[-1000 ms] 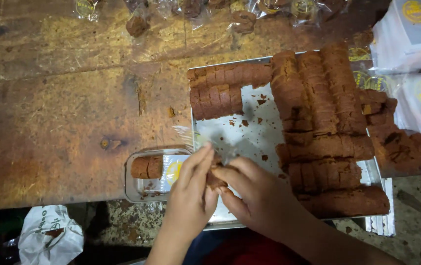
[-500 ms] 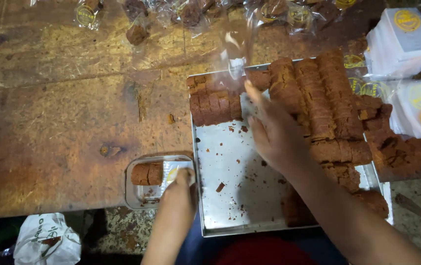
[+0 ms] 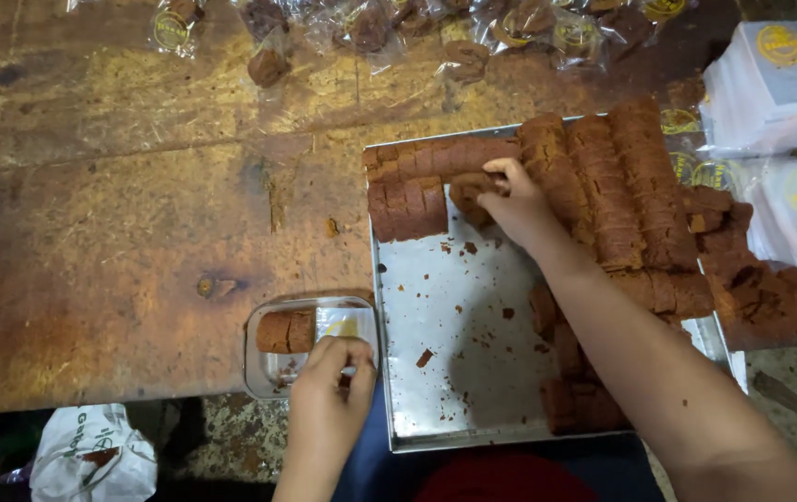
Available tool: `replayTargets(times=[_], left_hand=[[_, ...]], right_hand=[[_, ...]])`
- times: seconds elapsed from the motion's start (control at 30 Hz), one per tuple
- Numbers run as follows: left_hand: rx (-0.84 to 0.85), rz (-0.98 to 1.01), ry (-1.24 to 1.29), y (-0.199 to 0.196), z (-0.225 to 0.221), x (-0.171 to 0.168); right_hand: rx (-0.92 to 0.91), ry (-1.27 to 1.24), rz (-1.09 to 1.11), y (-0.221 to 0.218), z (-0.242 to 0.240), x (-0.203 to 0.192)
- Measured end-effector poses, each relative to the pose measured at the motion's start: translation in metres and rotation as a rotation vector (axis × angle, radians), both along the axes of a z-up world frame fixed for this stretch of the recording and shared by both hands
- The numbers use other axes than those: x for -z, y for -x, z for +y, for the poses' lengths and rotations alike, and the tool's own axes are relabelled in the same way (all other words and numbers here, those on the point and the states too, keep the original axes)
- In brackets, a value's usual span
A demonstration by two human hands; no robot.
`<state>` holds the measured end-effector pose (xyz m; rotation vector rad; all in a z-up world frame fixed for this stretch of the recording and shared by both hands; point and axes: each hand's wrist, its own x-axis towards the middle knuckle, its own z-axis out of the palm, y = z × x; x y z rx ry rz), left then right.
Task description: Packaging individual slices of cake into small plastic bags from a tray
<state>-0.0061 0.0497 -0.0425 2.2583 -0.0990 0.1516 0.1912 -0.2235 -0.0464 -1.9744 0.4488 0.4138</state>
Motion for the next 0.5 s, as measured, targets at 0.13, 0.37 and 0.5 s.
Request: replayTargets(times=[0.13, 0.37, 0.5], left_hand=[[0.047, -0.129, 0.024, 0.0, -0.011, -0.004], [0.15, 0.058, 0.308, -0.007, -0.041, -0.033], [0.081, -0.047, 0.31, -0.009, -0.056, -0.057]], right_hand=[[0.225, -0.323, -0.125, 0.017, 0.017, -0.031], [-0.308, -0.494, -0.466, 0.136, 0.034, -0.022], [-0.771, -0.041, -1.159, 0.169, 0.027, -0.023]])
